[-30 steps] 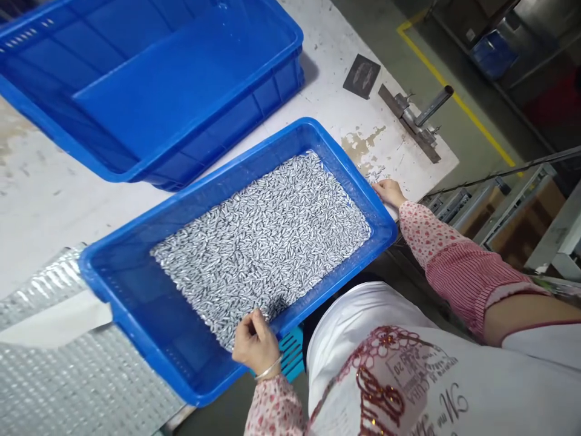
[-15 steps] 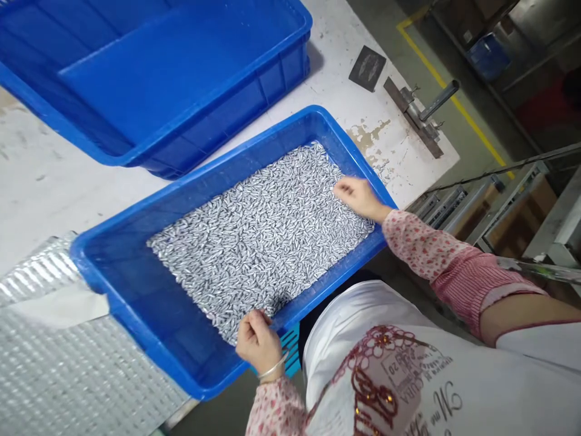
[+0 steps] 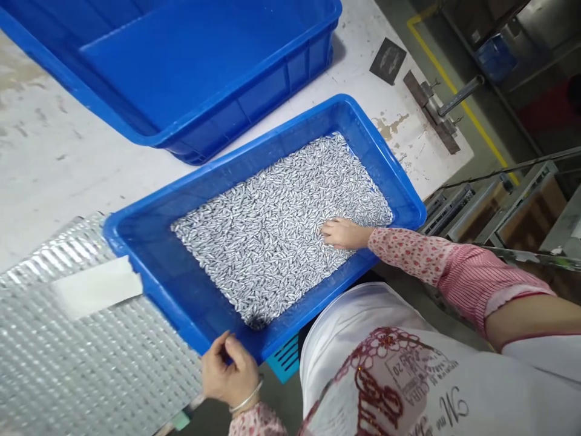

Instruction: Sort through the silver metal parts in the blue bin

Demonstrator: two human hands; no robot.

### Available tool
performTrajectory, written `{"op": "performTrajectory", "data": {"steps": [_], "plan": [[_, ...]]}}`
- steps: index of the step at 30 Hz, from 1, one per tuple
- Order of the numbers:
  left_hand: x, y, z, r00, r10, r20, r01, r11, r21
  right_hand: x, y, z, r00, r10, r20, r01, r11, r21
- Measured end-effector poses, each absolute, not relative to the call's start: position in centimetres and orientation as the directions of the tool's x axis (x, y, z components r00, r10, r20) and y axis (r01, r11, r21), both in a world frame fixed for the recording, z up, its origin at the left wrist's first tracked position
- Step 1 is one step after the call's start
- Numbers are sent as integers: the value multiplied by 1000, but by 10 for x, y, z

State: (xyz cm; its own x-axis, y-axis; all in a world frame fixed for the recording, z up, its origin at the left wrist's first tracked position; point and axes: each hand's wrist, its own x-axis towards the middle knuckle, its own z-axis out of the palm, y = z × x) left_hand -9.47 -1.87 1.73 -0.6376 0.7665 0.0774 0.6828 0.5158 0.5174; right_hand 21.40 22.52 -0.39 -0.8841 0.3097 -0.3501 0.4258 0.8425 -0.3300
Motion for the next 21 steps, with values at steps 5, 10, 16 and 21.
{"op": "performTrajectory", "data": {"steps": [5, 10, 16, 21], "plan": [[-95, -22, 11, -584, 804, 110, 723, 453, 521, 228, 243, 4, -769, 445, -459, 593, 765, -251], [-95, -22, 13, -550, 823, 145, 754, 414, 510, 193, 255, 4, -743, 569, -354, 670, 639, -379], [-96, -18, 12, -549, 819, 164, 764, 413, 495, 143, 264, -12, -749, 615, -247, 651, 611, -450], [-96, -18, 12, -544, 821, 171, 778, 418, 469, 129, 263, -23, -744, 634, -213, 645, 597, -476]]}}
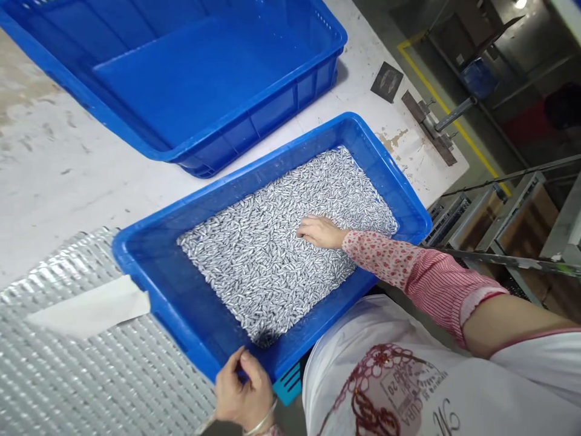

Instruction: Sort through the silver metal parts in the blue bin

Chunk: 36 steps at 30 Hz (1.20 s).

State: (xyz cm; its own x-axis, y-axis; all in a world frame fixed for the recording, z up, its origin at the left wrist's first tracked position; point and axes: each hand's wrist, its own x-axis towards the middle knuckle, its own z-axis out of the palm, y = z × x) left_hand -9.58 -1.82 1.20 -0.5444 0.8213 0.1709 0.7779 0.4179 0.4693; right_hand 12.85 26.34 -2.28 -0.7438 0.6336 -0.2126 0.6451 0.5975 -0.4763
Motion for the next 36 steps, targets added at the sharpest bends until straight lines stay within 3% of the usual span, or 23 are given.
{"op": "performTrajectory", "data": {"steps": [9, 18, 25, 31, 36], "plan": [[-96, -20, 11, -514, 836, 191, 816, 408, 409, 104, 257, -30, -768, 628, -126, 613, 665, -426], [-95, -23, 12, -520, 837, 172, 801, 407, 439, 84, 215, -34, -945, 306, -113, 324, 836, -444], [-95, -24, 11, -508, 840, 193, 801, 378, 464, 58, 251, -35, -861, 502, -76, 473, 738, -482], [-94, -23, 14, -489, 847, 208, 813, 356, 461, 26, 265, -39, -830, 553, -71, 524, 729, -440], [-95, -21, 17, -467, 853, 234, 828, 329, 455, 12, 274, -38, -714, 693, -93, 650, 609, -454]]}}
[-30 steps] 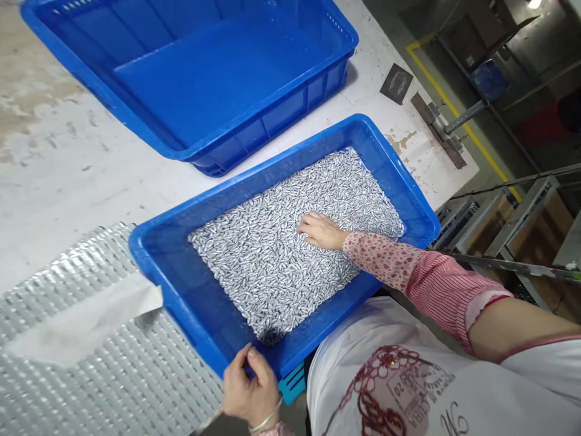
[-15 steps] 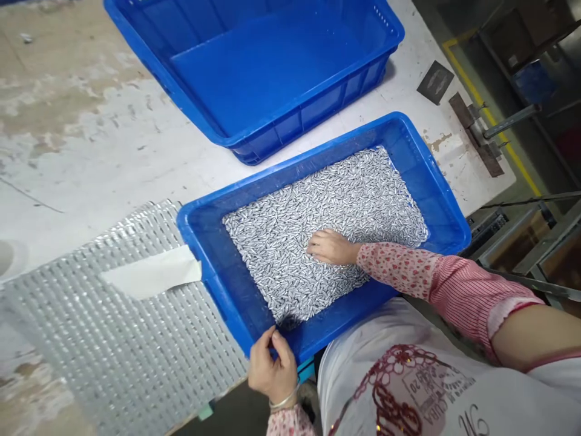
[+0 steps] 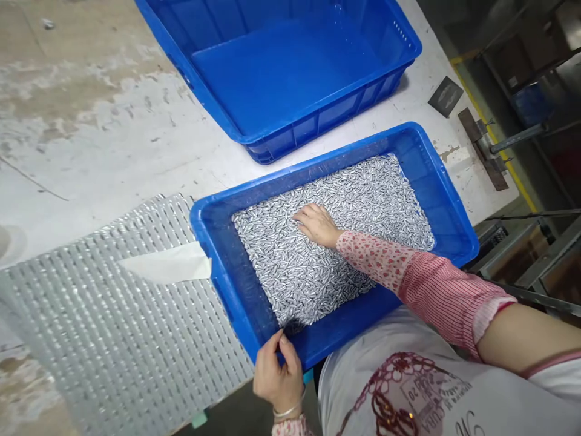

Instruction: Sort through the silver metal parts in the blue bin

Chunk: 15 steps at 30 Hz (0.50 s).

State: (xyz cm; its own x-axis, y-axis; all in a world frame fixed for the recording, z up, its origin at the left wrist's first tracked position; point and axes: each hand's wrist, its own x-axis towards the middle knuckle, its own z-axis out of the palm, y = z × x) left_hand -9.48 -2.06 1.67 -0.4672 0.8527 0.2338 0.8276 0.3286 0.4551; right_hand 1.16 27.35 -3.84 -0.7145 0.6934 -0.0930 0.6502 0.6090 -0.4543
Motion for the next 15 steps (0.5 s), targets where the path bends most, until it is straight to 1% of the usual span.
{"op": "performTrajectory", "data": {"steps": [5, 8, 11, 13, 15], "plan": [[-95, -21, 16, -471, 854, 221, 823, 335, 459, -4, 281, -41, -728, 666, -159, 659, 619, -426], [-94, -22, 16, -473, 857, 203, 816, 340, 467, -5, 280, -45, -737, 660, -142, 645, 625, -441], [-93, -22, 16, -483, 853, 198, 810, 349, 472, 3, 279, -49, -729, 678, -94, 605, 573, -553], [-92, -22, 16, -494, 848, 194, 804, 359, 474, 13, 278, -49, -696, 714, -76, 574, 490, -656], [-92, -23, 16, -501, 844, 193, 797, 363, 482, 26, 276, -47, -654, 751, -86, 539, 383, -750]]}}
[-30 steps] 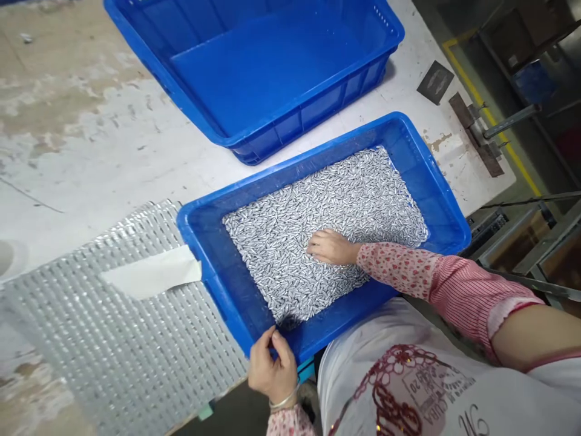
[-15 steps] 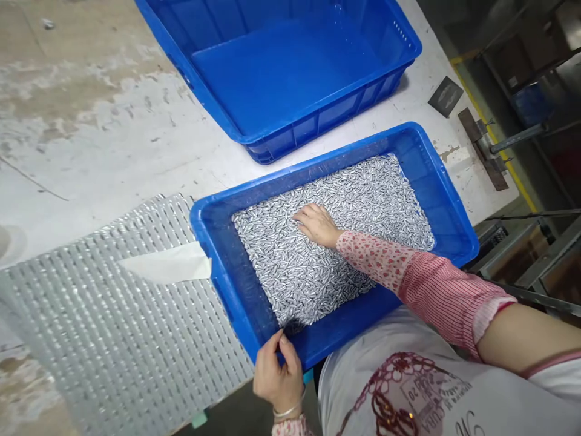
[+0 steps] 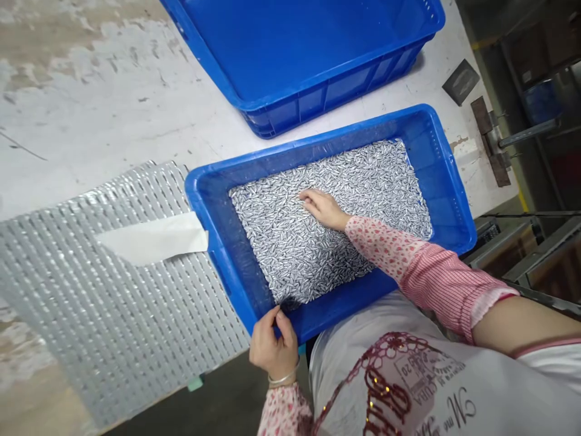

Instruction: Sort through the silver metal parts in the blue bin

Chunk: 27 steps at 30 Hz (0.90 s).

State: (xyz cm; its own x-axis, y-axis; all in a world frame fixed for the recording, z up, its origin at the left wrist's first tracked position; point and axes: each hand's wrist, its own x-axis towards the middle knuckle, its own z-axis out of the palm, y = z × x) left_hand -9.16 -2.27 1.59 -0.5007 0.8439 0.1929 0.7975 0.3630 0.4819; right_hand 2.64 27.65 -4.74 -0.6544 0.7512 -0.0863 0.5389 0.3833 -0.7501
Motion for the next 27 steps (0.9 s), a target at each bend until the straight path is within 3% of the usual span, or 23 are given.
{"op": "performTrajectory", "data": {"steps": [5, 10, 16, 21, 27], "plan": [[-90, -24, 14, -544, 826, 147, 760, 410, 504, 65, 266, -34, -594, 760, -262, 401, -3, -916], [-90, -25, 12, -569, 813, 124, 732, 433, 526, 97, 249, -25, -552, 755, -355, 263, -246, -933], [-89, -7, 25, -451, 890, -71, 777, 431, 458, 135, 240, -15, -498, 771, -397, 160, -368, -916], [-92, 30, 13, -279, 925, -260, 795, 374, 478, 166, 238, -3, -385, 825, -414, 127, -397, -909], [-103, 54, -7, -177, 865, -469, 913, 323, 250, 193, 233, 7, -315, 851, -420, 154, -390, -908]]}}
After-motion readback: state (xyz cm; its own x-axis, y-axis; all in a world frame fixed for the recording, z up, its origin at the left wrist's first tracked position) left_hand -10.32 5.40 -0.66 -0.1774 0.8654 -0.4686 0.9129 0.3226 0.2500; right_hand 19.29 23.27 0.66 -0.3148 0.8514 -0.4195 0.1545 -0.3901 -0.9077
